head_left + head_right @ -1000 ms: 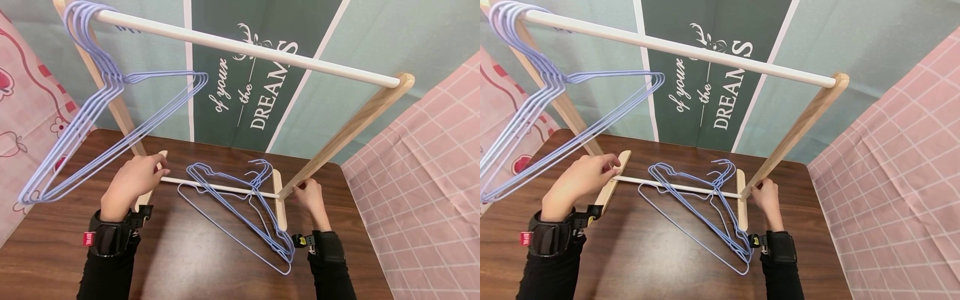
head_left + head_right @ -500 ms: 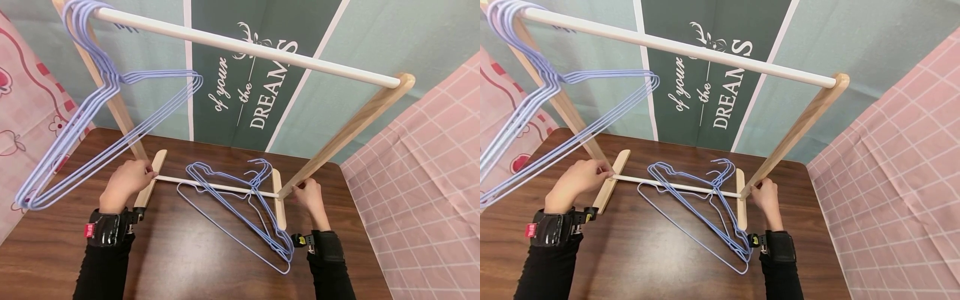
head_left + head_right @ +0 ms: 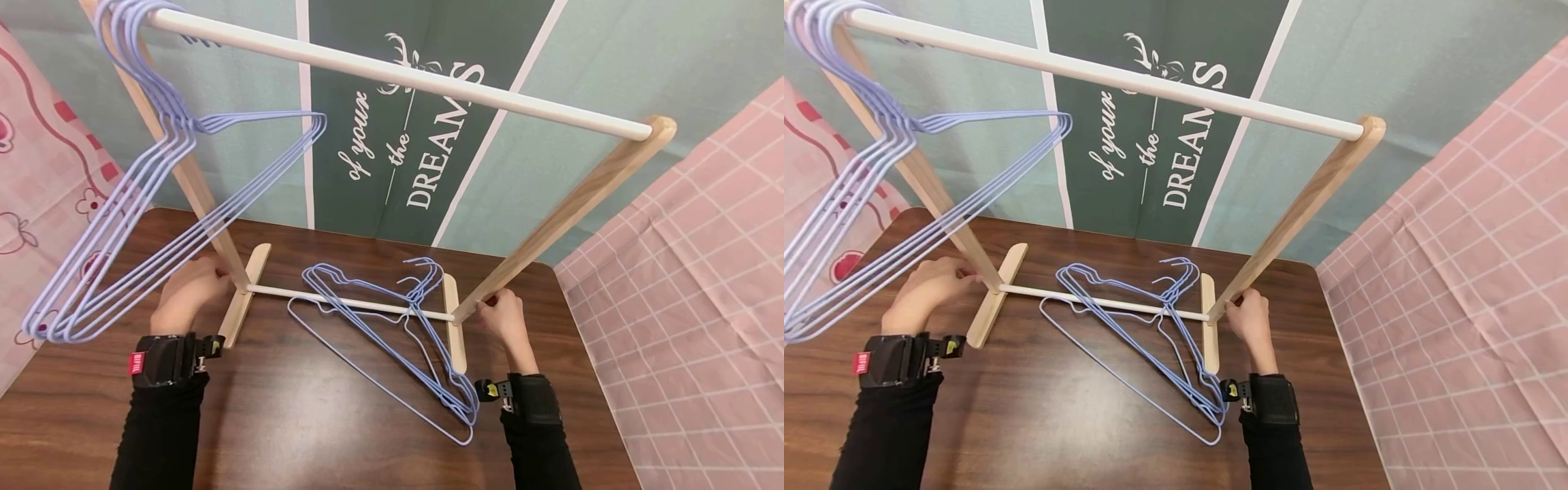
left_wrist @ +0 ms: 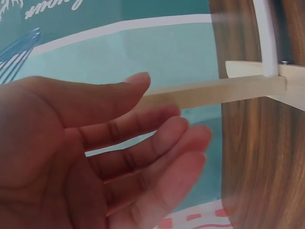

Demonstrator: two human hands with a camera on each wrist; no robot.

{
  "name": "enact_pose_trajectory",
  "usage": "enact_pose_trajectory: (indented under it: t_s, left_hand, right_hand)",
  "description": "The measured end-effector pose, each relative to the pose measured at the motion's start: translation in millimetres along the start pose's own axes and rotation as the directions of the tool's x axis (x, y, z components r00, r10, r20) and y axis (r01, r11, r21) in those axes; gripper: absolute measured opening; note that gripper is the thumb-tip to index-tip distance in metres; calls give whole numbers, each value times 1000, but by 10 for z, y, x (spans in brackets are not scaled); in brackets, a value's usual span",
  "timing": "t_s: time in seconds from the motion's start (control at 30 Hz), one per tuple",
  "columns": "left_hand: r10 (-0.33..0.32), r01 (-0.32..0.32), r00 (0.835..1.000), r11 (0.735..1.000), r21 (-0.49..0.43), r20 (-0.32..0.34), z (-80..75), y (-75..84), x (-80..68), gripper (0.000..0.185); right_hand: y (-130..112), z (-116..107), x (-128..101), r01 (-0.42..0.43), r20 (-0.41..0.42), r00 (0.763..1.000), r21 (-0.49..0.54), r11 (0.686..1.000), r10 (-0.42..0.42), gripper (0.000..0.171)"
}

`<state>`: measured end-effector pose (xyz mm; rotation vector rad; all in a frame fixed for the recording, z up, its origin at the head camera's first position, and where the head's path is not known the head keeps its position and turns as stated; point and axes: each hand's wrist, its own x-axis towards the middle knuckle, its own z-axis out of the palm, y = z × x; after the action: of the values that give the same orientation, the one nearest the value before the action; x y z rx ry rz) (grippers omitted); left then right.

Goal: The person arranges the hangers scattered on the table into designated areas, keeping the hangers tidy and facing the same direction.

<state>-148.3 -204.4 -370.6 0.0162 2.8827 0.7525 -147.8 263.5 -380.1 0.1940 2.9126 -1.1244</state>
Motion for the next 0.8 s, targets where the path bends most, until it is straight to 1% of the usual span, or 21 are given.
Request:
enact_pose_trajectory:
  t_s: [0.07, 0.23, 0.4, 0.47, 0.5, 0.57, 0.67, 0.8]
  left_hand:
    - [4, -4, 1000, 1000, -11, -7, 2, -26, 23, 25]
    - [7, -6, 1000, 999, -37, 15, -11, -59, 65, 27]
    - [-51, 54, 998, 996, -73, 40, -36, -60, 97, 29]
    - [-65, 70, 997, 993, -93, 47, -41, -57, 111, 31]
    - [-62, 66, 997, 993, -93, 47, -43, -56, 120, 32]
    - [-68, 72, 996, 994, -88, 51, -44, -53, 135, 33]
    - [-73, 75, 997, 995, -59, 40, -37, -48, 164, 32]
    - [-68, 68, 998, 998, -15, 0, -8, -35, 216, 31]
  right_hand:
    - [-5, 3, 6, -3, -1, 1000, -1, 1000, 3, 23]
    - [-11, 5, 11, -4, -6, 1000, -5, 1000, 4, 23]
    - [-8, 6, 20, 0, -9, 1000, -5, 1000, 0, 23]
    - [-9, 8, 25, -3, -11, 1000, -6, 1000, 3, 23]
    - [-8, 8, 26, -3, -11, 1000, -7, 1000, 3, 23]
    - [-7, 10, 26, -3, -13, 1000, -7, 1000, 3, 22]
    - [-4, 11, 24, -3, -13, 1000, -7, 1000, 3, 22]
    - [0, 11, 16, -2, -12, 1000, -6, 1000, 2, 23]
